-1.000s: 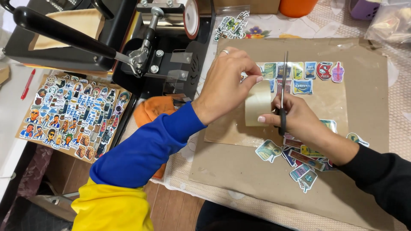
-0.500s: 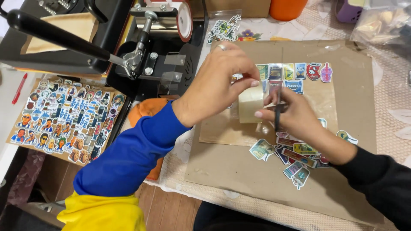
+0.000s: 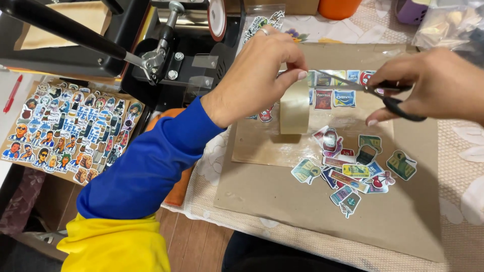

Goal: Cutting adhesive tape and peeling the backing off various stickers to prepare them for application.

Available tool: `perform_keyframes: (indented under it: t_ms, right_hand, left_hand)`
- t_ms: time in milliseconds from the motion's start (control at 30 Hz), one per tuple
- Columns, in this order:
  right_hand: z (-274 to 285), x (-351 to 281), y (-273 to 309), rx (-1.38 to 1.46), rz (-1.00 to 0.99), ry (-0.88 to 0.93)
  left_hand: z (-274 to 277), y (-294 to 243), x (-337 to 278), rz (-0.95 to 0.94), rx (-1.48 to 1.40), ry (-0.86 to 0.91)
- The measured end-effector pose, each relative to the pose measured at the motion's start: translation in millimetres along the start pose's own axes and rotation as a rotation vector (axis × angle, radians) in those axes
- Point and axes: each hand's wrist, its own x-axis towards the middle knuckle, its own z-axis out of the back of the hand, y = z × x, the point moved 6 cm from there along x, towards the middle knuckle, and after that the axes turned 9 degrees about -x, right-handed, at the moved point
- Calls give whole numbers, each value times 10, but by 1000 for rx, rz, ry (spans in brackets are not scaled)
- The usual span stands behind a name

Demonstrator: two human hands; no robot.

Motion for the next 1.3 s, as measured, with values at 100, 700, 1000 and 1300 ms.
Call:
perform_keyframes:
  t_ms: [100,700,1000,1300]
  right_hand:
    - [47,171,15,-20,-28,51]
    - [70,455,157,-61,-118,200]
    - [67,456,127,-40,-72,140]
    - [21,440,34,-160,-55,139]
  left_hand:
    - [10,1,10,-9,11,-5]
    - [10,111,75,-52,-16,-15]
    - [7,117,93,-56,0,-11]
    - [2,110,86,-37,-6,-25]
